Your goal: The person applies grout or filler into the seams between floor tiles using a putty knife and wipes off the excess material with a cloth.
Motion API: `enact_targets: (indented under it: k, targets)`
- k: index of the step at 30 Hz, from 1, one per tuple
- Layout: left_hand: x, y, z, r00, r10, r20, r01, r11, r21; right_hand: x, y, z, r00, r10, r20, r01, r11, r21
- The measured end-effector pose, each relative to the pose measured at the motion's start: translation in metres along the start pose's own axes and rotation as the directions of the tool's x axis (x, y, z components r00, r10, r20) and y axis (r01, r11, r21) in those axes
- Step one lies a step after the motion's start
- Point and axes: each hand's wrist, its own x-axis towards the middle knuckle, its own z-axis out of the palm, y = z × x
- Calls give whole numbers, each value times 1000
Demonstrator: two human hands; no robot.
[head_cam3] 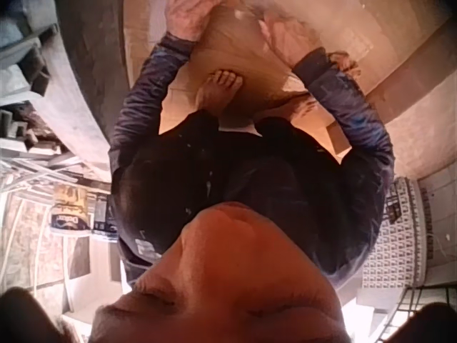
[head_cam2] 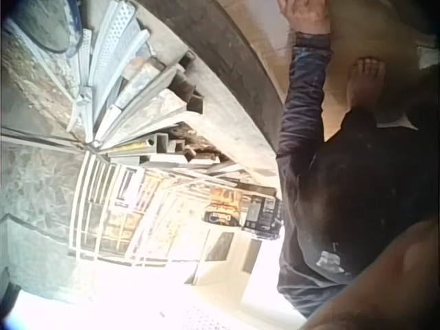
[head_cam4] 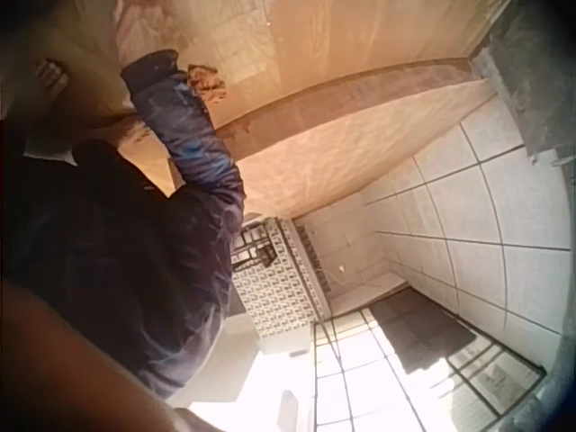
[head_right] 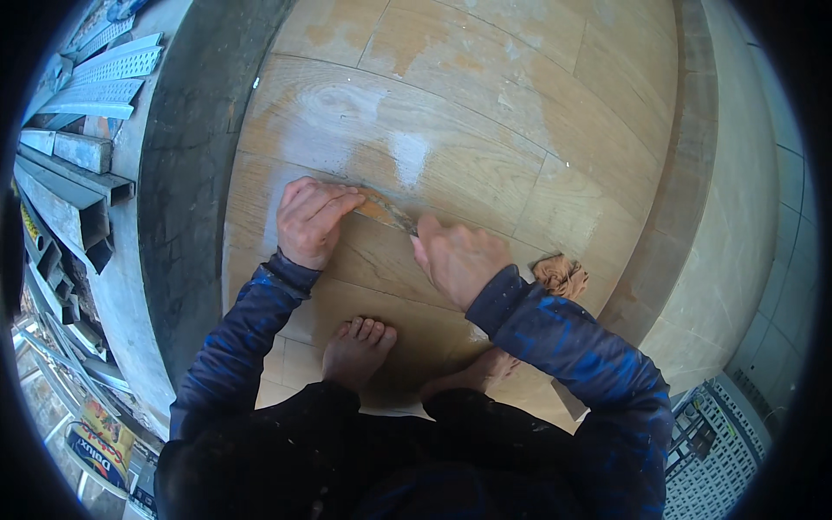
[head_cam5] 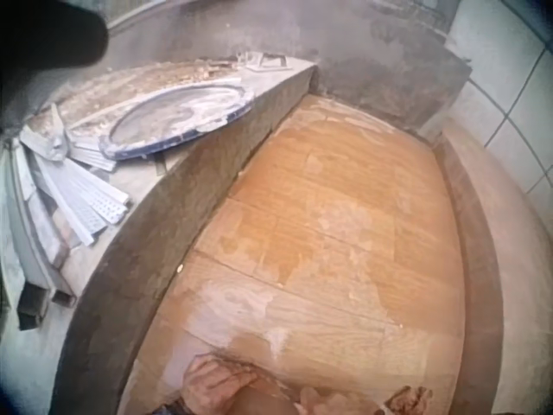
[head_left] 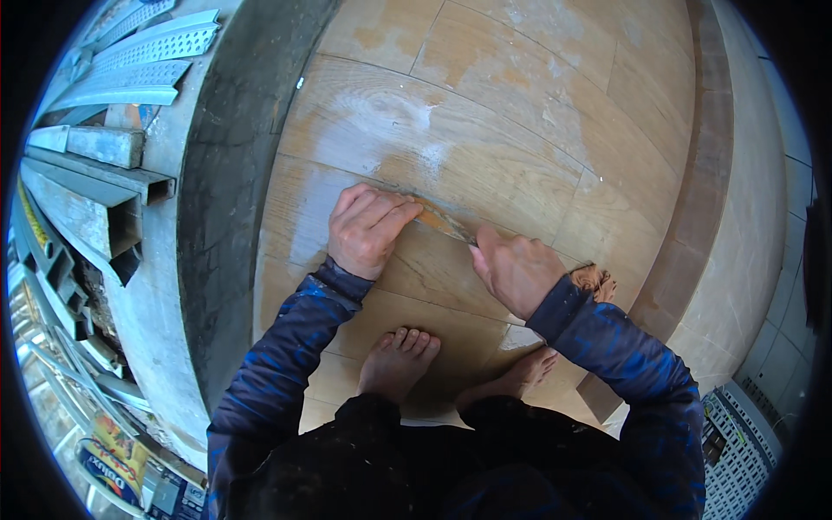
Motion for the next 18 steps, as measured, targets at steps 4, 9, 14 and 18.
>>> enact_targets:
  k: [4, 9, 14, 18]
  targets:
    - [8, 25, 26, 999, 34, 34, -31, 996, -89, -33, 21, -8, 998, 66, 21, -64, 994, -86]
    - [-8, 57, 14, 997, 44, 62, -35, 989, -145, -64, 23, -8, 1000, -27, -5, 25, 985, -171]
    - [-20, 18, -38, 994, -100, 32, 101, 995, -2, -9, -26, 7, 993, -88, -75, 81, 992, -98]
    - [-12, -11, -41, 990, -138, -24, 139, 988, 59, 23, -35, 15, 985, -97, -143, 94, 995, -24]
